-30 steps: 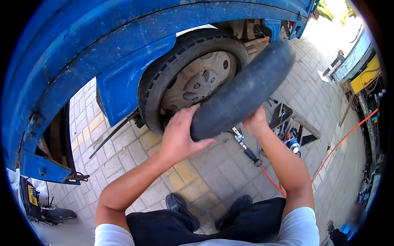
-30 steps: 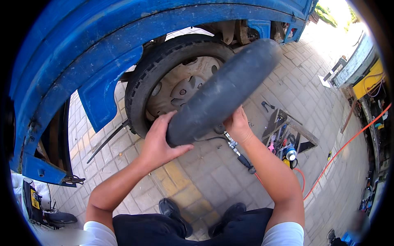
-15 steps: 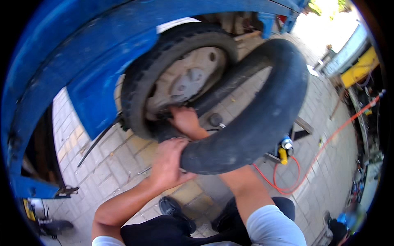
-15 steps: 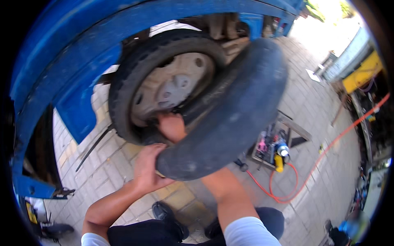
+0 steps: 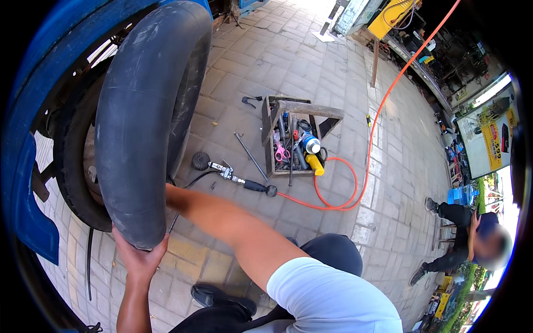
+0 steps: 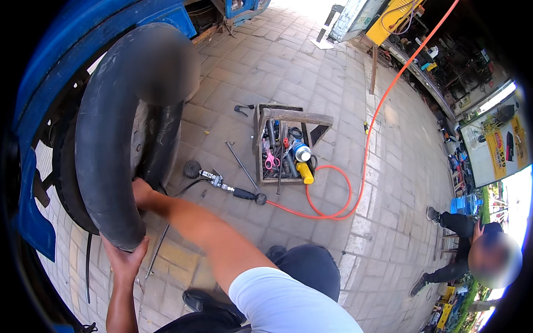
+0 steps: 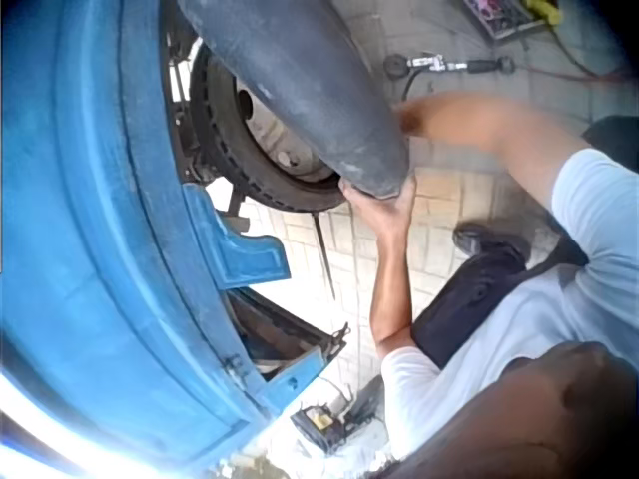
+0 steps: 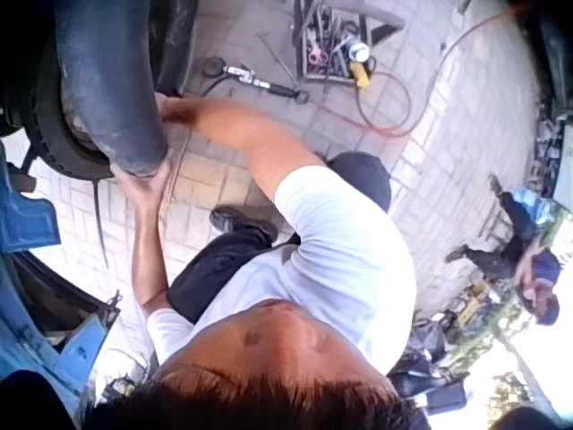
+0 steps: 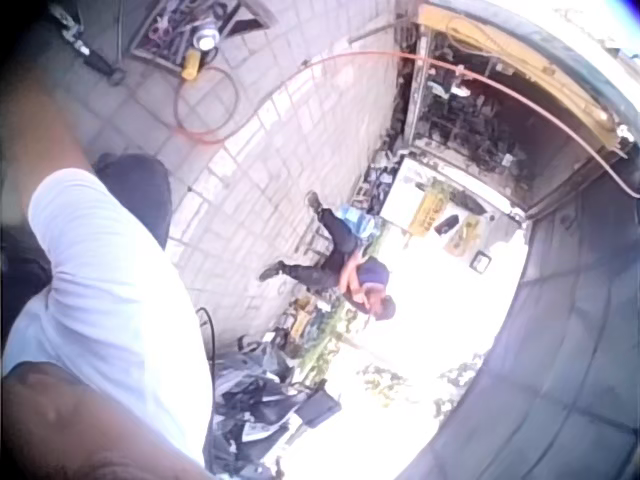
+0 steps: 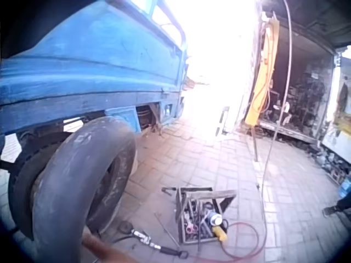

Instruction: The person uses a metal bar to pry the tire bead away from the rim of a blue three-wheeled vehicle. They then remove the inner tube, connect it to an air hose, and inflate it. Finally, the person retrieves a wrench from a cluttered workbench and returns to the tire.

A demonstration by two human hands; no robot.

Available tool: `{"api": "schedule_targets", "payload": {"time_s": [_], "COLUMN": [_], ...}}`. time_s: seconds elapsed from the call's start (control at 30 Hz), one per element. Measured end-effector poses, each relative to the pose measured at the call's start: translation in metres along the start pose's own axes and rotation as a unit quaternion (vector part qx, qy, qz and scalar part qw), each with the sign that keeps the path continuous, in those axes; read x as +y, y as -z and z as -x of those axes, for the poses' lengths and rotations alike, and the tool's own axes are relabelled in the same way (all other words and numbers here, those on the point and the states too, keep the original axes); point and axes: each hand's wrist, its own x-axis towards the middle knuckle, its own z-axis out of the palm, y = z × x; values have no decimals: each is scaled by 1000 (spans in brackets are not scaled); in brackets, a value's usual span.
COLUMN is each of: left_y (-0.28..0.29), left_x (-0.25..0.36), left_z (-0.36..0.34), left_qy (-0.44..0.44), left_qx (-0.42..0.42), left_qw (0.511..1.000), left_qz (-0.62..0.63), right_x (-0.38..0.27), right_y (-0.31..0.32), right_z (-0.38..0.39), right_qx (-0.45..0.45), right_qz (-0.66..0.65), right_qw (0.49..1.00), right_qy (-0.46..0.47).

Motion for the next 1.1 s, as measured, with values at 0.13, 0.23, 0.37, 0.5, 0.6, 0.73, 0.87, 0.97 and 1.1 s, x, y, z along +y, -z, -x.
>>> {"api": "schedule_targets", "payload": {"time_s": [0.13, 0.23, 0.37, 0.5, 0.6, 0.73, 0.87, 0.97, 1.1], "left_y": [12, 2, 12, 15, 10, 10, 7, 6, 9], "left_x": [3, 17, 17, 9, 15, 14, 20, 21, 16], "left_z": [-1, -8, -11, -9, -11, -10, -15, -9, -10], "left_qy": [8, 0, -3, -13, 6, 17, 49, 60, 33], "left_qx": [19, 7, 18, 27, 7, 25, -6, -18, -1], "left_qw": [1000, 1000, 1000, 1000, 1000, 999, 998, 998, 999], "left_qz": [7, 17, 1, -4, 18, 28, 45, 19, -4], "right_x": [-3, 53, 52, 47, 51, 25, 11, 4, -11], "right_y": [-5, -34, -66, -72, -75, -61, -48, -45, -39], "right_z": [-26, -34, -40, -32, -23, -20, -19, -8, -5], "right_qx": [3, 97, 228, 241, 292, 215, 173, 180, 171], "right_qz": [-60, -17, -33, -103, -170, -209, -236, -263, -281], "right_qw": [998, 989, 964, 961, 940, 950, 949, 940, 935], "right_qy": [17, 113, 135, 92, 54, -89, -120, -124, -130]}}
